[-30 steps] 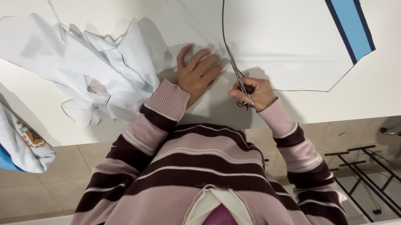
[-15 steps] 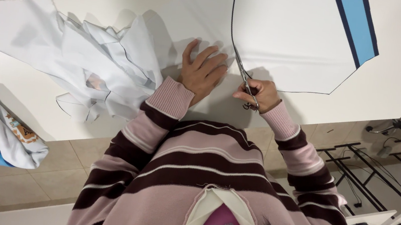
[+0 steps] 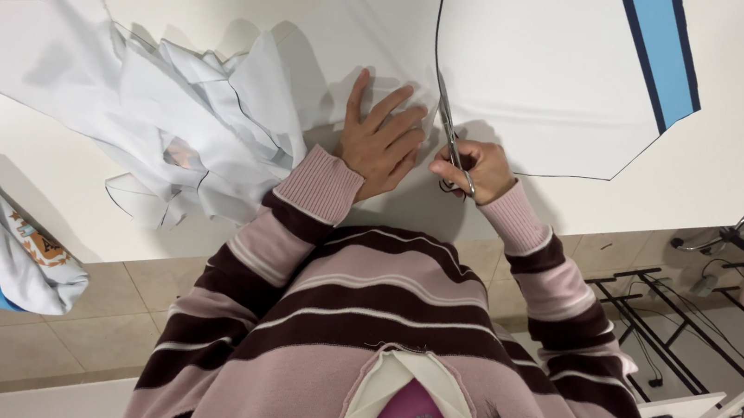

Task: The person uses scissors to cut a large piece of white fabric laid out on a table, following a pre-drawn outline. They carefully maneuver the scissors along the curved lines to separate the pattern from the surrounding material.

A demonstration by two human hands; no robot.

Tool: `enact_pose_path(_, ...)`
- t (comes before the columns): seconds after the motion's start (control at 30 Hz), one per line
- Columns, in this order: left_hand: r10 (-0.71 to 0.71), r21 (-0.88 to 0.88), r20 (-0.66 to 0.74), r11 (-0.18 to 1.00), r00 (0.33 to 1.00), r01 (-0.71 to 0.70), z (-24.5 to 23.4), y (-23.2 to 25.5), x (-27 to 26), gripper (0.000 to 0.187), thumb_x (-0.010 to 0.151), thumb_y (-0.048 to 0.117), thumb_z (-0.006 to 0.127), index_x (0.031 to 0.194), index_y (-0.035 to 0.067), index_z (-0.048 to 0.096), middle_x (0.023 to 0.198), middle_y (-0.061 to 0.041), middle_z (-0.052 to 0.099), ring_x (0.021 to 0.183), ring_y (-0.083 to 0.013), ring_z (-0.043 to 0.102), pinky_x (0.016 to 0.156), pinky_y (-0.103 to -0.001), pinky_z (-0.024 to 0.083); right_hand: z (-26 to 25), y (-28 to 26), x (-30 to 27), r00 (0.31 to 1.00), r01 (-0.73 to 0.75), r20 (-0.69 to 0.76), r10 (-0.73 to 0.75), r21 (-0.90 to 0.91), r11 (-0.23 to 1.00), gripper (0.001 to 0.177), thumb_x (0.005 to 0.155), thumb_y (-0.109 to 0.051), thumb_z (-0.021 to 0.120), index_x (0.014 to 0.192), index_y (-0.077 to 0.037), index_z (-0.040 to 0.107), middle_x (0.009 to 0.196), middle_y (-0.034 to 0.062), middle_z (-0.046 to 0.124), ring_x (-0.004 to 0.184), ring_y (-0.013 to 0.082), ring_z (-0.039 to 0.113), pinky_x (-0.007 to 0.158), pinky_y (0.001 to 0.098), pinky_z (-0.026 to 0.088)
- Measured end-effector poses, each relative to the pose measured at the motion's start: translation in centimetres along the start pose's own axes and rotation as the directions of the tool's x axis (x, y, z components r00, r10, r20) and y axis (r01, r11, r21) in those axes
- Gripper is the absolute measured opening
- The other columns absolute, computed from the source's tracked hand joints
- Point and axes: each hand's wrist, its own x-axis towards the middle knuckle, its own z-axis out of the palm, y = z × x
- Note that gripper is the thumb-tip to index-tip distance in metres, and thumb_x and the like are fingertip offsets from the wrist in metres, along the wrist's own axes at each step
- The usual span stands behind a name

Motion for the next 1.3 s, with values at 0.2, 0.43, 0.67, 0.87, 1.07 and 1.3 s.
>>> enact_pose_path(0.2, 0.010, 0.004, 0.007, 1.000, 1.000, -0.010, 0.1, -0.1, -0.1, 0.012, 0.095, 0.017, 0.073, 0.101, 0.010, 0.066, 0.133, -0.008, 0.060, 0.141, -0.0305, 0.047, 0.122, -0.074, 0.013, -0.1, -0.8, 0.5, 1.000, 0.024, -0.009, -0.025, -0.059, 0.998, 0.036, 0.087, -0.039, 0.081, 0.088, -0.003, 0.074, 0.060, -0.0024, 0.061, 0.050, 0.0048, 0.054, 0.045, 0.0230, 0.044)
enact_pose_path(0.43, 0.019, -0.008, -0.020, 1.000, 1.000, -0.019, 0.0, -0.1, 0.0, 0.012, 0.095, 0.017, 0.073, 0.102, 0.010, 0.066, 0.130, -0.007, 0.060, 0.140, -0.0307, 0.048, 0.122, -0.074, 0.013, 0.6, -1.0, 0.1, 0.998, -0.048, -0.025, 0.050, 0.058, 0.997, 0.034, 0.087, -0.035, 0.082, 0.085, -0.003, 0.072, 0.058, -0.0030, 0.055, 0.046, 0.0054, 0.050, 0.041, 0.0237, 0.041)
enact_pose_path(0.67, 0.022, -0.017, -0.009, 1.000, 1.000, -0.022, 0.0, -0.1, -0.1, 0.016, 0.093, 0.017, 0.074, 0.104, 0.009, 0.066, 0.129, -0.008, 0.060, 0.139, -0.0313, 0.049, 0.120, -0.076, 0.013, 1.4, 0.3, 0.3, 0.998, -0.023, -0.060, 0.030, 0.112, 0.993, 0.032, 0.088, -0.031, 0.083, 0.081, -0.003, 0.068, 0.058, -0.0023, 0.056, 0.045, 0.0055, 0.050, 0.039, 0.0235, 0.040)
enact_pose_path(0.87, 0.020, -0.007, -0.008, 1.000, 1.000, -0.020, -0.2, -0.1, 0.0, 0.015, 0.091, 0.018, 0.073, 0.100, 0.010, 0.065, 0.126, -0.009, 0.060, 0.138, -0.0313, 0.050, 0.120, -0.076, 0.013, 2.4, 0.0, 0.2, 0.993, -0.050, -0.097, 0.066, 0.159, 0.986, 0.032, 0.087, -0.031, 0.084, 0.080, -0.003, 0.069, 0.058, -0.0008, 0.057, 0.044, 0.0062, 0.050, 0.038, 0.0238, 0.040)
enact_pose_path(1.07, -0.024, -0.030, -0.032, 0.999, 0.999, 0.023, 0.1, 0.0, -0.2, 0.015, 0.087, 0.016, 0.072, 0.097, 0.009, 0.063, 0.121, -0.009, 0.060, 0.133, -0.0304, 0.052, 0.122, -0.074, 0.015, 2.6, 0.8, 0.6, 0.993, -0.057, -0.097, 0.072, 0.151, 0.987, 0.034, 0.087, -0.034, 0.083, 0.081, -0.002, 0.070, 0.062, 0.0009, 0.061, 0.048, 0.0069, 0.054, 0.040, 0.0232, 0.044)
enact_pose_path(1.3, -0.023, -0.029, -0.049, 0.999, 0.999, 0.022, 0.2, -0.1, -0.3, 0.017, 0.086, 0.016, 0.070, 0.099, 0.007, 0.064, 0.120, -0.010, 0.059, 0.131, -0.0303, 0.053, 0.122, -0.072, 0.016, 2.2, -0.9, 1.8, 0.998, 0.012, -0.056, -0.002, 0.182, 0.983, 0.037, 0.091, -0.037, 0.077, 0.083, -0.002, 0.069, 0.068, 0.0038, 0.063, 0.050, 0.0098, 0.057, 0.043, 0.0245, 0.046)
